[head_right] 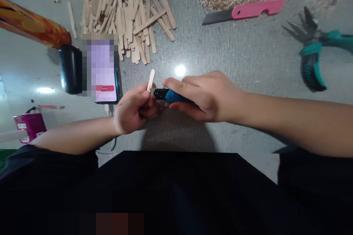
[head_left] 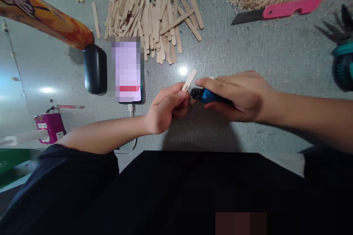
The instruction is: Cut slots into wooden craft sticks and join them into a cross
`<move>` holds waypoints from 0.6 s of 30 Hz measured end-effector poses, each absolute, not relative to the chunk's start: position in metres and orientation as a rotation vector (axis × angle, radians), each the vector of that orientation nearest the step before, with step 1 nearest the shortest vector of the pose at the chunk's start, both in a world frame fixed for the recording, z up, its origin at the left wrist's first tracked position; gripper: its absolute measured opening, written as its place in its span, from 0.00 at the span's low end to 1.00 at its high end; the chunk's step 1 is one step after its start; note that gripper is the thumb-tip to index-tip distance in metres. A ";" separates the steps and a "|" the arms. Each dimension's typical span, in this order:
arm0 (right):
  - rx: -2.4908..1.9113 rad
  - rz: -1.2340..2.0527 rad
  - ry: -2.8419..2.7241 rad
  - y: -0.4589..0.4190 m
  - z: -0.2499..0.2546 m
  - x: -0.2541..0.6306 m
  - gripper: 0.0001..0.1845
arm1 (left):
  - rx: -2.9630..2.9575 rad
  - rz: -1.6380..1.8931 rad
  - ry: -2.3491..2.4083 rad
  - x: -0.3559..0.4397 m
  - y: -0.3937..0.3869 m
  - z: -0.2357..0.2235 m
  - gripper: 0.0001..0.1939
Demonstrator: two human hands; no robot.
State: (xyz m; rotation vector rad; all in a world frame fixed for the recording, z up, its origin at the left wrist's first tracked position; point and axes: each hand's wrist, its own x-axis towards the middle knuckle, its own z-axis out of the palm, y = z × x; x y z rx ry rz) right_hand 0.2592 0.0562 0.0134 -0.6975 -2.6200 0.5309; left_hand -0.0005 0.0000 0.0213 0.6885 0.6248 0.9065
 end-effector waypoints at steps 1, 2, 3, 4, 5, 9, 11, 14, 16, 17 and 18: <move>-0.698 0.540 -2.620 0.056 0.014 0.259 0.31 | 0.693 0.908 0.626 0.000 0.000 0.022 0.19; -0.698 0.549 -2.618 0.057 0.015 0.258 0.31 | 0.701 0.915 0.618 0.000 0.000 0.022 0.20; -0.700 0.559 -2.615 0.057 0.016 0.258 0.31 | 0.703 0.917 0.623 0.000 0.000 0.022 0.21; -0.701 0.569 -2.610 0.057 0.016 0.258 0.31 | 0.696 0.910 0.645 -0.001 0.000 0.022 0.21; -0.705 0.578 -2.603 0.057 0.017 0.257 0.31 | 0.688 0.905 0.664 -0.001 -0.001 0.022 0.21; -0.711 0.652 -2.594 0.057 0.020 0.256 0.31 | 0.693 0.919 0.657 -0.001 -0.002 0.019 0.21; -0.692 0.709 -2.576 0.057 0.021 0.256 0.30 | 0.707 0.932 0.617 -0.001 -0.001 0.018 0.22; -0.656 0.755 -2.530 0.057 0.022 0.256 0.28 | 0.698 0.913 0.632 -0.001 -0.001 0.017 0.23; -0.641 0.760 -2.522 0.057 0.022 0.256 0.28 | 0.691 0.904 0.664 -0.001 -0.001 0.018 0.23; -0.630 0.757 -2.522 0.058 0.022 0.256 0.28 | 0.687 0.901 0.681 -0.001 -0.001 0.018 0.23; -0.617 0.749 -2.520 0.058 0.022 0.256 0.27 | 0.685 0.899 0.692 -0.001 -0.002 0.019 0.23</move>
